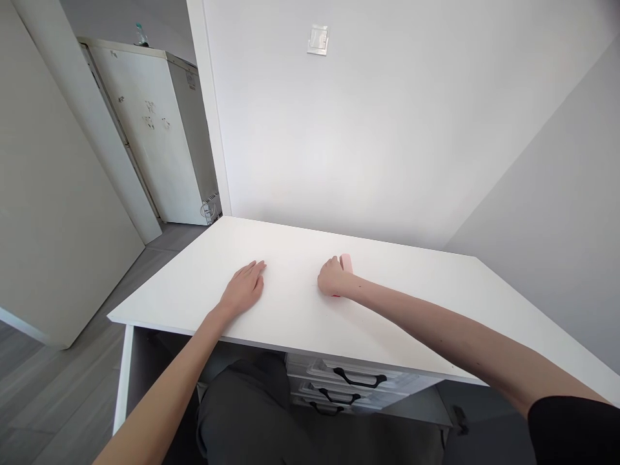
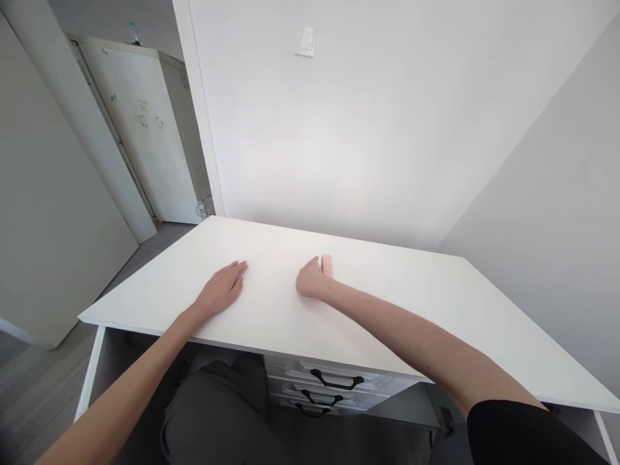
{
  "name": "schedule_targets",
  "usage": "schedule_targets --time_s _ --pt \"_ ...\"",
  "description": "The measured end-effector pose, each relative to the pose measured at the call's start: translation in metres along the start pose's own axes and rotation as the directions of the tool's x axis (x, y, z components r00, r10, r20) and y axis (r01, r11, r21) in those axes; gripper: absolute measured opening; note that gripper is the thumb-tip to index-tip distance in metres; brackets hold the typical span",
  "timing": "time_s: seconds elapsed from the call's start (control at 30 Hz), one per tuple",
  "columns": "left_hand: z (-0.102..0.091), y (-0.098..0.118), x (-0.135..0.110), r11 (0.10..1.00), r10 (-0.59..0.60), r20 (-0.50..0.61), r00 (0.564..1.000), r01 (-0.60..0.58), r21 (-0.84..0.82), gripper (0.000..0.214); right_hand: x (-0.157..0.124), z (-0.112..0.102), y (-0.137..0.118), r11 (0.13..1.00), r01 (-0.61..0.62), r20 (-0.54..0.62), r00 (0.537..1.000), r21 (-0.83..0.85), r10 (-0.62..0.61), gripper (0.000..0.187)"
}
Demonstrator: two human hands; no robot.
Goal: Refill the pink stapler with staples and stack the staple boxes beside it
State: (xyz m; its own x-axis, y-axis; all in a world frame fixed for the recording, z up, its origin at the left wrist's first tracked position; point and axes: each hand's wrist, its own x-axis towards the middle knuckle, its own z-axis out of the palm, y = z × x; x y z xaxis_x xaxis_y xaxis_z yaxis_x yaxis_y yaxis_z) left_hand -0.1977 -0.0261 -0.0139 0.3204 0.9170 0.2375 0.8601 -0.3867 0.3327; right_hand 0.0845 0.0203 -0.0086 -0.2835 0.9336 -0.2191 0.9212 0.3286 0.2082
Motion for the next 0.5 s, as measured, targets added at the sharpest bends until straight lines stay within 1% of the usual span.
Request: schedule_targets --time_s 0.1,0.2,0.3,0.5 --pt "0.000 0.001 0.000 1.000 -0.002 0.011 1.000 0.001 0.022 0.060 -0.013 0.004 0.020 0.999 -0.029 0.058 0.998 -0.022 0.030 0.022" --pt "-0.001 0.002 0.000 0.999 -0.011 0.019 1.000 0.010 0.048 0.060 -0.028 0.009 0.048 0.998 -0.050 0.078 0.996 -0.046 0.054 0.025" --pt "-0.002 0.003 0.000 0.998 -0.015 0.018 1.000 0.014 0.056 0.058 -0.045 0.016 0.079 0.997 -0.072 0.055 0.996 -0.036 0.074 0.028" --pt "-0.003 0.003 -0.001 0.998 -0.001 0.002 1.000 0.001 0.059 0.056 -0.074 0.038 0.142 0.991 -0.132 -0.020 0.991 0.017 0.132 0.024"
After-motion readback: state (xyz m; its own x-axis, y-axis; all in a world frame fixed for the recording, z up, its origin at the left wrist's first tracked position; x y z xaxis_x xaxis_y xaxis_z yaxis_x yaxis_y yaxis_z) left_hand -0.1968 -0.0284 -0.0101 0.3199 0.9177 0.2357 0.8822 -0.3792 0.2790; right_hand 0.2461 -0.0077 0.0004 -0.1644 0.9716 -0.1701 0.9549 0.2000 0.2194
